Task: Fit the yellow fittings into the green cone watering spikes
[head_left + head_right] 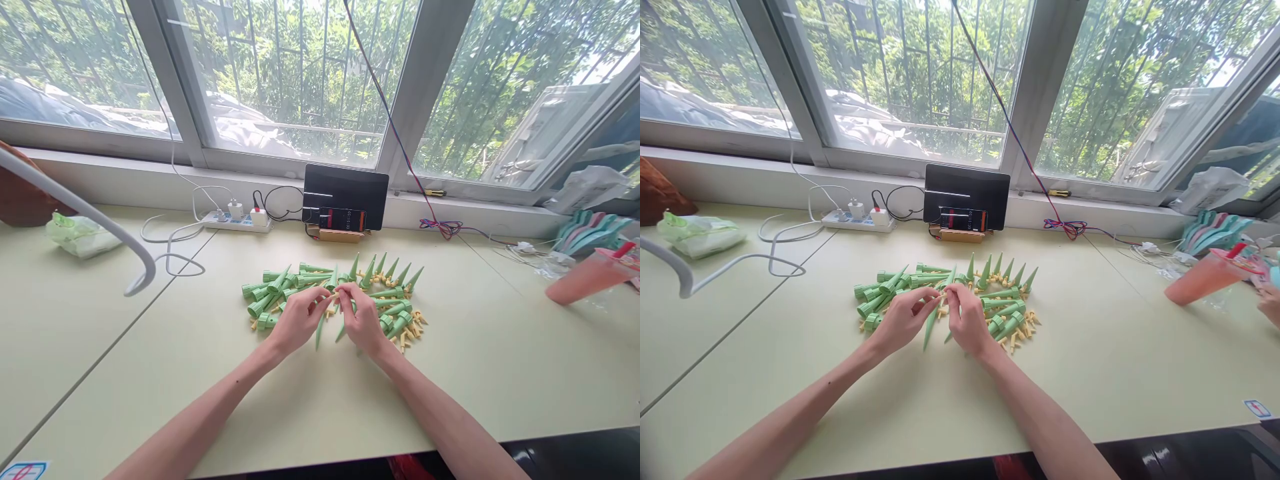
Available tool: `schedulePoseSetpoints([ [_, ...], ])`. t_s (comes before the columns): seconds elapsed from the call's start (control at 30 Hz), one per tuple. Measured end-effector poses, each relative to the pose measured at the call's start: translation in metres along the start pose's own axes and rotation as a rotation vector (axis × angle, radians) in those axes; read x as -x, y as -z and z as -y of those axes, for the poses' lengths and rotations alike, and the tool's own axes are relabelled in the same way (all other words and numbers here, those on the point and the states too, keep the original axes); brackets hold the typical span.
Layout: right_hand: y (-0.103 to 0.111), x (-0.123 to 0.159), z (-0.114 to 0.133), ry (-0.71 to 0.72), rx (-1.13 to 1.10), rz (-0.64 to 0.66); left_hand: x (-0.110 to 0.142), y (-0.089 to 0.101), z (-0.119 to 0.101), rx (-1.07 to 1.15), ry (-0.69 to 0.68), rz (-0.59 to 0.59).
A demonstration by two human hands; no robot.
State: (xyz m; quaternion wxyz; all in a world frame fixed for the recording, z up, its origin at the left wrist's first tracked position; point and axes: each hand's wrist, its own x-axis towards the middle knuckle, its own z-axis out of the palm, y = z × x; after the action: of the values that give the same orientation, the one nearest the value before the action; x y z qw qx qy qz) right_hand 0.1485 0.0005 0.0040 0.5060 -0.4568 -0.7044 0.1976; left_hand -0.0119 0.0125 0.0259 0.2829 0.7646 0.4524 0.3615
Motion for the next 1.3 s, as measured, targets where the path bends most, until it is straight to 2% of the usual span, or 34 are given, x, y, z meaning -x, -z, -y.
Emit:
schedulePoseSetpoints([
  [0.43,-0.0003,-0.0008,0.0026,0.044,-0.013,-0.012,0.0003,0.0018,-0.0015,0.246,0.125,-0.014],
  [1.3,-0.0014,-0.0009,-0.0003,0.052,-0.014,0.0,0.0005,0.0009,-0.0035,0.242,0.118,-0.021],
])
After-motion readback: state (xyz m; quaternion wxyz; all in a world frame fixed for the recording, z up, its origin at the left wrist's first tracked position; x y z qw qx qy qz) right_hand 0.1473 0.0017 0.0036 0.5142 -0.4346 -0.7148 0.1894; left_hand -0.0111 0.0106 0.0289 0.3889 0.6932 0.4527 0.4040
